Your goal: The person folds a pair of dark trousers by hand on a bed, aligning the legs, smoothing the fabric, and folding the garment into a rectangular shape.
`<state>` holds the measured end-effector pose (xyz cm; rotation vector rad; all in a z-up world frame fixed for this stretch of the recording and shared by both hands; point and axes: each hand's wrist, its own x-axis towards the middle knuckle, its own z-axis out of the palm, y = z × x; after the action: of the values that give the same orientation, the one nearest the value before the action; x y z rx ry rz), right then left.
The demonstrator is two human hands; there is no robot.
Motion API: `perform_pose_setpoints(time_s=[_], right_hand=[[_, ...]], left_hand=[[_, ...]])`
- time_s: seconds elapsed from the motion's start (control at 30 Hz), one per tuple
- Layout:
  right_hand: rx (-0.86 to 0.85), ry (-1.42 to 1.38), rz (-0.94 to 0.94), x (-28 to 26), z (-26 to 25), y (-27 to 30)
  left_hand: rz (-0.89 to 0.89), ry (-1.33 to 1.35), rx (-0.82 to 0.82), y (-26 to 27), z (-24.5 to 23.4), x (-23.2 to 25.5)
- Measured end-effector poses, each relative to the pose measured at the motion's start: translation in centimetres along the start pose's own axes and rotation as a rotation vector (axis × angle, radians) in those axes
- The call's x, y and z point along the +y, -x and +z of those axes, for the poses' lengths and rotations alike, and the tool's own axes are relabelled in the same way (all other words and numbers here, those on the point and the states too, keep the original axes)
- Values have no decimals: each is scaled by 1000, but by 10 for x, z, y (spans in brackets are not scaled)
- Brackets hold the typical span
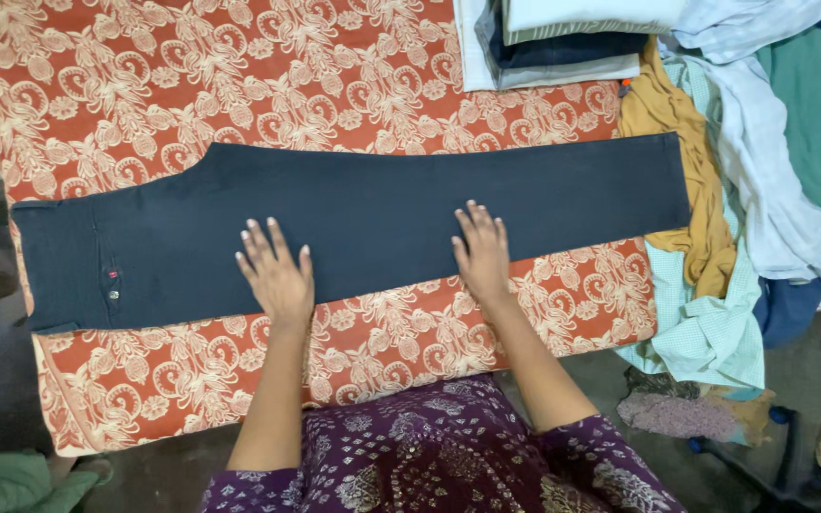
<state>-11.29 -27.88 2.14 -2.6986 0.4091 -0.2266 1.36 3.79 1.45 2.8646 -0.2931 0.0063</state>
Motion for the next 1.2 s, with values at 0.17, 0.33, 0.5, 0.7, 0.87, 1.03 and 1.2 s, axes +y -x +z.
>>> perform_pose_setpoints(time_s=[0.17, 0.33, 0.5, 0.7, 0.87, 1.03, 1.2], right_hand=[[182, -19, 203, 74, -25, -10], [32, -49, -30, 44, -12, -17], [-109, -111, -198, 40, -13, -19], [-31, -8, -119, 154, -60, -36], [124, 52, 23, 249, -97, -43], [388, 51, 71, 310, -123, -36], [448, -238, 281, 331, -143, -43]], left_hand=[[-126, -43, 93, 3, 17, 38], [174, 70, -11, 9, 55, 154], [323, 66, -57, 9, 75, 232], [179, 36, -12, 2, 65, 233], [74, 17, 38, 3, 72, 240], [91, 70, 70, 16, 79, 262], [202, 32, -4, 28, 82, 289]])
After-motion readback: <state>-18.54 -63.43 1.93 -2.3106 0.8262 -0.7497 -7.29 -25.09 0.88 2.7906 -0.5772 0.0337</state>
